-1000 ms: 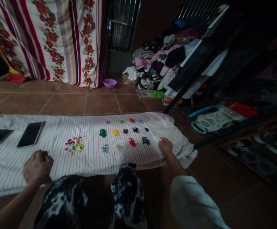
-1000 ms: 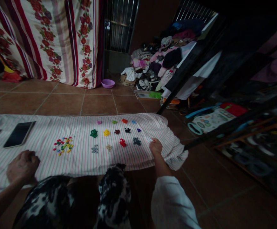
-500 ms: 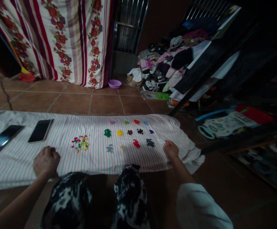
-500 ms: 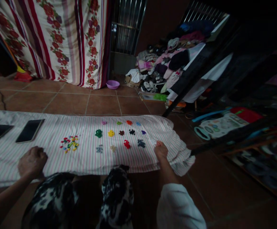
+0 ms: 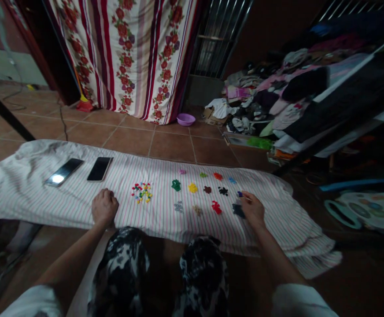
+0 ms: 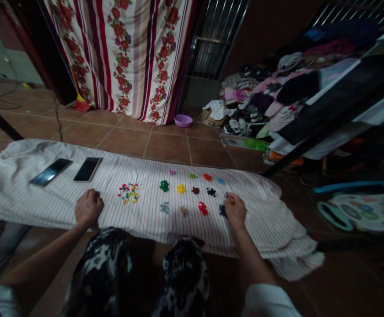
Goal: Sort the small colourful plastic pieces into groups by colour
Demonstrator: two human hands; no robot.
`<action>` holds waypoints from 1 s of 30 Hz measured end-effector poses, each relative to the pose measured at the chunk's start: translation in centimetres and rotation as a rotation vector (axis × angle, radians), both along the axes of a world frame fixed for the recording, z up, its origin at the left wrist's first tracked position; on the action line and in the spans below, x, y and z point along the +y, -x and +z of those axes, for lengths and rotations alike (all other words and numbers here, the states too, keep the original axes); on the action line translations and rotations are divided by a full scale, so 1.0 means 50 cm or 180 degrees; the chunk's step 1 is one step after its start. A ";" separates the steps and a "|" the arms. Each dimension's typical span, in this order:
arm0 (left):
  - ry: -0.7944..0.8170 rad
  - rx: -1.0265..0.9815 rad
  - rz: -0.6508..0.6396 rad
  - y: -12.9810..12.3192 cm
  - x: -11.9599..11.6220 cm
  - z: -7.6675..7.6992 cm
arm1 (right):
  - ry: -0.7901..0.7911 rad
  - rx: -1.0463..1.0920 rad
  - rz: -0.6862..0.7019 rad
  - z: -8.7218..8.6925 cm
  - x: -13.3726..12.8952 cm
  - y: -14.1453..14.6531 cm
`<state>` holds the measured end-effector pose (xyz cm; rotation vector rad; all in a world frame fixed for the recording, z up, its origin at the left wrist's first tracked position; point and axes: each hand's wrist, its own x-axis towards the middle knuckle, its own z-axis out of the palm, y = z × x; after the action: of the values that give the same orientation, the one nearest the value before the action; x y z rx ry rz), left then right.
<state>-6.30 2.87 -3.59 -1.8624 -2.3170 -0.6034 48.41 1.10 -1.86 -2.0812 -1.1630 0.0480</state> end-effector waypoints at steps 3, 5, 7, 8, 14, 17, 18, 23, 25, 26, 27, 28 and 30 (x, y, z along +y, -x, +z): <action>-0.0058 -0.0003 -0.0032 0.003 0.002 -0.007 | -0.0087 0.0449 0.0607 0.018 0.049 0.125; -0.0108 -0.0034 -0.0022 0.004 0.002 -0.010 | -0.0008 0.0703 0.1119 0.022 0.075 0.218; -0.0141 -0.0084 -0.0014 0.004 0.001 -0.010 | 0.0036 0.0834 0.1629 0.020 0.095 0.310; -0.0149 -0.0106 -0.0017 0.003 0.001 -0.010 | 0.0082 0.0788 0.1923 0.018 0.104 0.354; -0.0183 -0.0197 -0.0031 0.004 0.001 -0.014 | 0.0344 0.0261 0.2906 -0.005 0.149 0.557; -0.0235 -0.0220 -0.0035 0.005 0.003 -0.020 | 0.0595 0.0024 0.2956 -0.016 0.172 0.615; -0.0246 -0.0220 -0.0035 0.006 0.003 -0.021 | 0.0682 -0.0037 0.2929 -0.019 0.179 0.629; -0.0249 -0.0175 -0.0008 0.007 0.004 -0.026 | 0.0931 -0.0266 0.2744 -0.032 0.207 0.668; -0.0258 -0.0135 0.0007 0.007 0.004 -0.028 | 0.1002 -0.0340 0.2669 -0.034 0.214 0.675; -0.0270 -0.0114 0.0005 0.007 0.004 -0.028 | 0.1043 -0.0363 0.2635 -0.034 0.217 0.677; -0.0291 -0.0092 0.0001 0.007 0.004 -0.029 | 0.1085 -0.0380 0.2617 -0.034 0.219 0.678; -0.0319 -0.0069 -0.0001 0.007 0.004 -0.030 | 0.1129 -0.0393 0.2616 -0.033 0.221 0.679; -0.0382 -0.0032 0.0002 0.008 0.006 -0.032 | 0.1223 -0.0409 0.2624 -0.031 0.224 0.681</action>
<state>-6.68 3.15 -5.22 -1.8094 -2.2335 -0.7360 14.38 12.29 -3.42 -1.7756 -2.1555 0.5688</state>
